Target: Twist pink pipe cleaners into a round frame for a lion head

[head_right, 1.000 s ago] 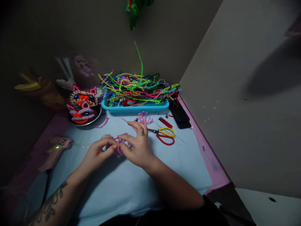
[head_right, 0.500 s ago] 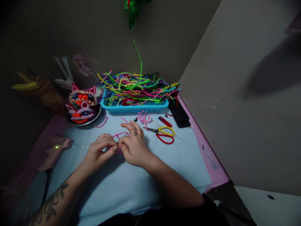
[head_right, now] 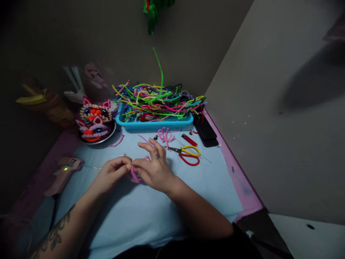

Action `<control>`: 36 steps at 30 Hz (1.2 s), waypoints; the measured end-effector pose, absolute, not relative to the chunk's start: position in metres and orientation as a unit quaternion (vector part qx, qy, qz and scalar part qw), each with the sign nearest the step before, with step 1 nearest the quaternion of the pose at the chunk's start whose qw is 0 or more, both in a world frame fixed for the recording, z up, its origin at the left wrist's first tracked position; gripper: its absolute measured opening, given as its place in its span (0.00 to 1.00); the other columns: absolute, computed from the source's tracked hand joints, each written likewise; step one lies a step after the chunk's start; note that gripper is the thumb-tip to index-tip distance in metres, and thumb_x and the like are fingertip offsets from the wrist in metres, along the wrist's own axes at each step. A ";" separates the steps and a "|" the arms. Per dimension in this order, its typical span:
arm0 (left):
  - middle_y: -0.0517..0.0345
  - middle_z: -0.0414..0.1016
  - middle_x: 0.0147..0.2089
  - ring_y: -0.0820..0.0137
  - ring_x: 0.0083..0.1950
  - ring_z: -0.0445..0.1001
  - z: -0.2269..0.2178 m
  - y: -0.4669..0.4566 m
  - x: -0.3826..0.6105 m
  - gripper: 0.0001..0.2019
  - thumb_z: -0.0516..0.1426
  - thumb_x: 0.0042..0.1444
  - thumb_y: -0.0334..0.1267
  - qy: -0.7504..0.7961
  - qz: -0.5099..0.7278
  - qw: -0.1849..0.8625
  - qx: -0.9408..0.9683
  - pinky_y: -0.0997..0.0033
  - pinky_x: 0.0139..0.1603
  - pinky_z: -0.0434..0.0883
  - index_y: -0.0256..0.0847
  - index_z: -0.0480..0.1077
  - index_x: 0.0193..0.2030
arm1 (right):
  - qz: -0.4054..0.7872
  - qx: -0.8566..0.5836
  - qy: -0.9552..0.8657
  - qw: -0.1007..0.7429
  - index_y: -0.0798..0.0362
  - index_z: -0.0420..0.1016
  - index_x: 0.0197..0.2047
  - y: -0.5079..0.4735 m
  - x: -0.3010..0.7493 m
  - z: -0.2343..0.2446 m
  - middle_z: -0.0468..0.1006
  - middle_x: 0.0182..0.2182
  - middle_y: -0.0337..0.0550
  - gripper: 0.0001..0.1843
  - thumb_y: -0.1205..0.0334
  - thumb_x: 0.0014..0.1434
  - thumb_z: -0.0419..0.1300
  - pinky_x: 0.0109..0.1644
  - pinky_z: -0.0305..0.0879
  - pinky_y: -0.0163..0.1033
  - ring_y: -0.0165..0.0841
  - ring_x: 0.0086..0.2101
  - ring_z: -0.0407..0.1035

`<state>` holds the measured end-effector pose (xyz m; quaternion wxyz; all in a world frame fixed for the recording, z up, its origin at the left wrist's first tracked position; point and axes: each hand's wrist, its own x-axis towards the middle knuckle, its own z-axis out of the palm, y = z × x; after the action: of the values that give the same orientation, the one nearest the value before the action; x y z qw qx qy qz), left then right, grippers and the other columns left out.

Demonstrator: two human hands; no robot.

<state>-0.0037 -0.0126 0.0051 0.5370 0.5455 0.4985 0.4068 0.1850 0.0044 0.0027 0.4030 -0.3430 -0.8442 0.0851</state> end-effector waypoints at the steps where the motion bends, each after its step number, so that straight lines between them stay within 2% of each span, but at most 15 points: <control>1: 0.59 0.70 0.26 0.70 0.29 0.66 0.005 -0.013 -0.003 0.11 0.60 0.52 0.43 0.498 0.406 0.540 0.544 0.68 0.34 0.64 0.39 0.69 0.25 | 0.080 -0.343 -0.844 0.405 0.45 0.79 0.40 0.004 0.185 0.002 0.62 0.59 0.45 0.09 0.65 0.58 0.61 0.67 0.51 0.55 0.47 0.64 0.47; 4: 0.58 0.71 0.26 0.69 0.30 0.67 0.006 -0.013 -0.002 0.10 0.59 0.53 0.42 0.497 0.405 0.510 0.574 0.68 0.35 0.64 0.40 0.70 0.25 | 0.086 -0.341 -0.837 0.418 0.45 0.80 0.39 0.004 0.184 0.002 0.62 0.59 0.44 0.09 0.66 0.57 0.60 0.66 0.52 0.56 0.47 0.64 0.48; 12: 0.59 0.75 0.27 0.67 0.35 0.69 0.011 -0.016 0.001 0.08 0.57 0.56 0.36 0.461 0.395 0.304 0.734 0.65 0.44 0.63 0.43 0.73 0.26 | 0.178 -0.380 -0.820 0.388 0.51 0.75 0.29 0.005 0.181 0.003 0.64 0.59 0.46 0.08 0.67 0.57 0.57 0.67 0.49 0.57 0.46 0.64 0.49; 17: 0.57 0.73 0.28 0.68 0.33 0.70 0.008 -0.015 -0.001 0.08 0.56 0.54 0.38 0.512 0.422 0.397 0.634 0.66 0.39 0.66 0.40 0.71 0.26 | 0.113 -0.382 -0.810 0.431 0.49 0.76 0.40 0.003 0.180 0.001 0.60 0.62 0.48 0.06 0.64 0.57 0.60 0.66 0.52 0.57 0.46 0.65 0.48; 21: 0.57 0.73 0.27 0.68 0.31 0.69 0.007 -0.014 -0.002 0.08 0.57 0.53 0.40 0.523 0.418 0.462 0.581 0.67 0.37 0.66 0.40 0.71 0.26 | 0.037 -0.360 -0.806 0.468 0.44 0.78 0.35 0.002 0.180 -0.002 0.62 0.62 0.39 0.06 0.66 0.57 0.63 0.66 0.53 0.55 0.45 0.64 0.50; 25: 0.57 0.73 0.27 0.68 0.31 0.68 0.008 -0.014 -0.001 0.09 0.58 0.52 0.41 0.513 0.419 0.468 0.585 0.67 0.37 0.65 0.40 0.71 0.25 | 0.010 -0.364 -0.800 0.477 0.42 0.79 0.34 0.002 0.181 -0.004 0.64 0.61 0.37 0.06 0.66 0.55 0.65 0.64 0.56 0.54 0.45 0.63 0.52; 31: 0.57 0.72 0.27 0.68 0.32 0.68 0.009 -0.014 0.000 0.09 0.57 0.54 0.40 0.501 0.415 0.457 0.607 0.65 0.39 0.65 0.40 0.70 0.25 | 0.017 -0.357 -0.797 0.487 0.43 0.79 0.36 0.003 0.181 -0.003 0.65 0.60 0.39 0.06 0.66 0.56 0.64 0.65 0.55 0.52 0.43 0.63 0.51; 36: 0.57 0.71 0.28 0.66 0.35 0.69 0.011 -0.014 -0.001 0.09 0.56 0.56 0.39 0.494 0.402 0.406 0.655 0.65 0.40 0.65 0.41 0.71 0.26 | 0.079 -0.374 -0.817 0.432 0.47 0.79 0.34 0.004 0.180 -0.001 0.62 0.63 0.43 0.06 0.67 0.58 0.61 0.66 0.51 0.56 0.45 0.65 0.48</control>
<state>-0.0008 -0.0143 0.0105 0.4063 0.6550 0.4945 0.4018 0.1804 0.0041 -0.0012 0.4323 -0.3739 -0.8167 0.0789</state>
